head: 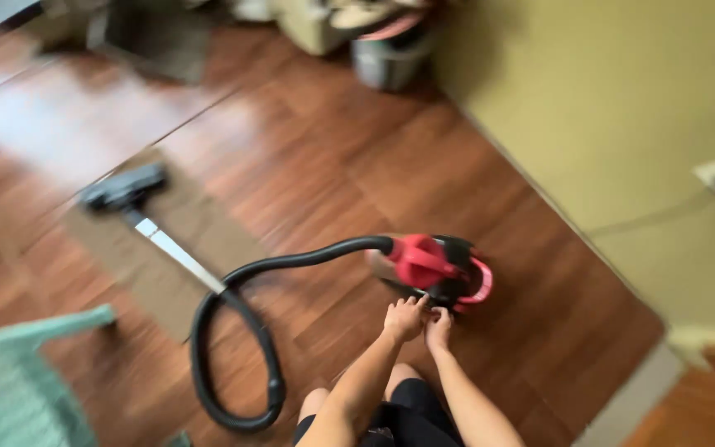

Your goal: The recorder vacuums a rug and then a mat on the floor.

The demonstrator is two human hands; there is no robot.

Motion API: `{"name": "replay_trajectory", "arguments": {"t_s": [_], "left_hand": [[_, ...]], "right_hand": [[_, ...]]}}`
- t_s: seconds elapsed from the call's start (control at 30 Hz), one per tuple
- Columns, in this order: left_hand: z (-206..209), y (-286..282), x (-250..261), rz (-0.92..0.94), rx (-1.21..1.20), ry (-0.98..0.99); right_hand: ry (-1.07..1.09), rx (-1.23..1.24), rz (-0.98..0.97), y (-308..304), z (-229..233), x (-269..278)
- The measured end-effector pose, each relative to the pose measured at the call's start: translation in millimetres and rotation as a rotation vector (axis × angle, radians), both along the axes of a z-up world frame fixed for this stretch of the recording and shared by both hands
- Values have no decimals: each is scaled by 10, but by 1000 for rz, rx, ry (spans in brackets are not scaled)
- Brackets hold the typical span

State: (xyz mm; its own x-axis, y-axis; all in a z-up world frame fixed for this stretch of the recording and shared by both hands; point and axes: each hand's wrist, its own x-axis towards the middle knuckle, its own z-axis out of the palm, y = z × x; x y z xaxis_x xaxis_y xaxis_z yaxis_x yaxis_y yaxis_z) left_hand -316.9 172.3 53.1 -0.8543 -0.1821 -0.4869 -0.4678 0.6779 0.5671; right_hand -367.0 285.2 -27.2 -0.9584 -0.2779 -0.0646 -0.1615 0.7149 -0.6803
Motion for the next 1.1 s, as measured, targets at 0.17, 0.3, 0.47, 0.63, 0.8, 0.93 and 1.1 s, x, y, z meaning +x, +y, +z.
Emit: {"name": "replay_trajectory", "arguments": {"t_s": [0.17, 0.3, 0.47, 0.63, 0.8, 0.93, 1.1], "left_hand": [[31, 692, -817, -167, -27, -123], [-295, 990, -1055, -309, -291, -101], [-285, 1081, -1021, -353, -193, -79], [-225, 1076, -1002, -376, -222, -143], [56, 765, -732, -205, -57, 49], [605, 97, -301, 179, 14, -14], [714, -659, 581, 660, -65, 341]], "right_hand": [[-395, -408, -227, 625, 12, -695], [-576, -789, -430, 734, 39, -824], [-567, -621, -359, 794, 4, -830], [-324, -113, -168, 888, -4, -933], [-2, -21, -217, 711, 180, -567], [99, -278, 67, 90, 200, -105], [-66, -153, 492, -792, 312, 389]]}}
